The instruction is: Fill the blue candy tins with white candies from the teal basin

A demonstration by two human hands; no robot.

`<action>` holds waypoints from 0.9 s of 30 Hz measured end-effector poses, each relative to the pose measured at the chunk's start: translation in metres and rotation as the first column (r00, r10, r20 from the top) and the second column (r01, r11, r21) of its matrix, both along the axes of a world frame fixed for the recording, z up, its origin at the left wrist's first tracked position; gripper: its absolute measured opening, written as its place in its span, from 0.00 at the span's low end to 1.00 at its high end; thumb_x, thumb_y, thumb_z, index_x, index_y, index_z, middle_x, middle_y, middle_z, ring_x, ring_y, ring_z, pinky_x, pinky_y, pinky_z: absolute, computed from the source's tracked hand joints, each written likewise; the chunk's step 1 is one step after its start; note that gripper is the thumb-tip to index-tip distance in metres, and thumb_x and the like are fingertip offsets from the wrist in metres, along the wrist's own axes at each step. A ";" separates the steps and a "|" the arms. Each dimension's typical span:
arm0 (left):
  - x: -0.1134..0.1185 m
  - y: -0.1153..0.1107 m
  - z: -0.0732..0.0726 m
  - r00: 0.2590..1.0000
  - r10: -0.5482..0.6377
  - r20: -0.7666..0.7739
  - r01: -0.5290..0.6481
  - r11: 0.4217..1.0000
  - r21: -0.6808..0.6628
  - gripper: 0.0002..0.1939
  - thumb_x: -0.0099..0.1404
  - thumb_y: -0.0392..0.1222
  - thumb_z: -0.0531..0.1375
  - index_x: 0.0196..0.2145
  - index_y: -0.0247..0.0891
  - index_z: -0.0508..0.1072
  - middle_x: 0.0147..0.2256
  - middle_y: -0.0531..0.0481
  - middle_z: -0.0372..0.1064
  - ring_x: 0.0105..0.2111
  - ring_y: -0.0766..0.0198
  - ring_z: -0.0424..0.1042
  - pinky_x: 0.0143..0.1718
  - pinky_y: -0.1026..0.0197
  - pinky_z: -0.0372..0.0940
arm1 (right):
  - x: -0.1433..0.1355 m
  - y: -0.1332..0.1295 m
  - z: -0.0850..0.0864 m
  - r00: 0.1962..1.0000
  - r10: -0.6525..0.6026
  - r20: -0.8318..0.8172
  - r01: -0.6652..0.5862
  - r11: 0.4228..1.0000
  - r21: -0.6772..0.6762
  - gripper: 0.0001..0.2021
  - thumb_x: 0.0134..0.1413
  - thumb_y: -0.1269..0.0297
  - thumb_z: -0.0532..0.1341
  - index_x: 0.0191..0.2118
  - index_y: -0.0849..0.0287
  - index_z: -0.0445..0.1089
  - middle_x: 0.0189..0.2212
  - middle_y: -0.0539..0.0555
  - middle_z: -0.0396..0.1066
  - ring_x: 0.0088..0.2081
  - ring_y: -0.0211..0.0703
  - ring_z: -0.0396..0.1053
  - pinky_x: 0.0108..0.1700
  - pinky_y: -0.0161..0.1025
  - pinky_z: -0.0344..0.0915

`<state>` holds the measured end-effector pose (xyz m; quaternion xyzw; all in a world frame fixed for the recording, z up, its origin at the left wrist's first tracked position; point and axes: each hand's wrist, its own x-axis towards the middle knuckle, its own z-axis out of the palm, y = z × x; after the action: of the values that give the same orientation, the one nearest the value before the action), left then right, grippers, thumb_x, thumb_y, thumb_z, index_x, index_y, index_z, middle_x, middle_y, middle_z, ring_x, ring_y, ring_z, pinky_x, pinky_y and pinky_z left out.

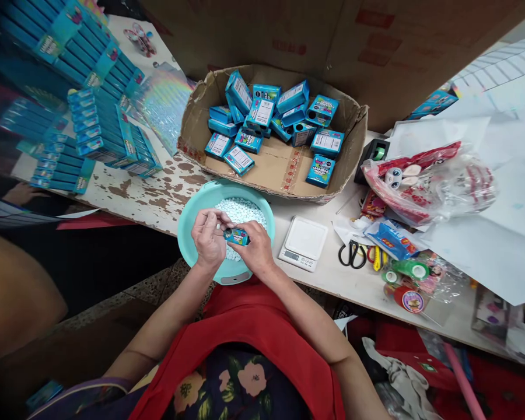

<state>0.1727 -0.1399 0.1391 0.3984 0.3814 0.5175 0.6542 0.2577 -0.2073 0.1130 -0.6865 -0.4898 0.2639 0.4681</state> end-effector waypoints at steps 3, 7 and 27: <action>-0.007 0.012 -0.001 0.998 0.057 0.016 -0.057 0.998 -0.008 0.10 0.65 0.48 0.58 0.32 0.38 0.67 0.24 0.54 0.63 0.20 0.70 0.62 0.22 0.67 0.60 | 0.010 -0.010 0.008 0.998 -0.012 -0.069 0.017 0.997 0.073 0.16 0.46 0.61 0.71 0.43 0.54 0.72 0.38 0.53 0.72 0.42 0.45 0.71 0.45 0.43 0.68; -0.010 0.032 -0.049 0.935 0.087 -0.344 -0.055 0.993 0.100 0.14 0.67 0.52 0.53 0.34 0.39 0.69 0.26 0.52 0.66 0.21 0.68 0.63 0.24 0.65 0.62 | 0.041 -0.045 0.020 0.975 -0.212 -0.064 0.217 0.973 0.080 0.18 0.45 0.59 0.71 0.43 0.53 0.72 0.40 0.53 0.71 0.43 0.45 0.71 0.46 0.43 0.69; -0.046 0.013 -0.129 0.324 -0.441 -0.837 0.650 0.747 -0.142 0.14 0.64 0.51 0.51 0.28 0.38 0.64 0.28 0.49 0.64 0.29 0.63 0.67 0.31 0.62 0.63 | 0.041 -0.053 -0.011 0.973 -0.232 -0.021 0.233 0.970 0.071 0.17 0.48 0.58 0.69 0.44 0.54 0.71 0.39 0.53 0.69 0.42 0.45 0.70 0.46 0.45 0.69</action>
<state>0.1272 -0.1273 0.0097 0.7672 0.4250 0.0496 0.4779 0.2990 -0.2607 0.1022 -0.7200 -0.4125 0.1936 0.5234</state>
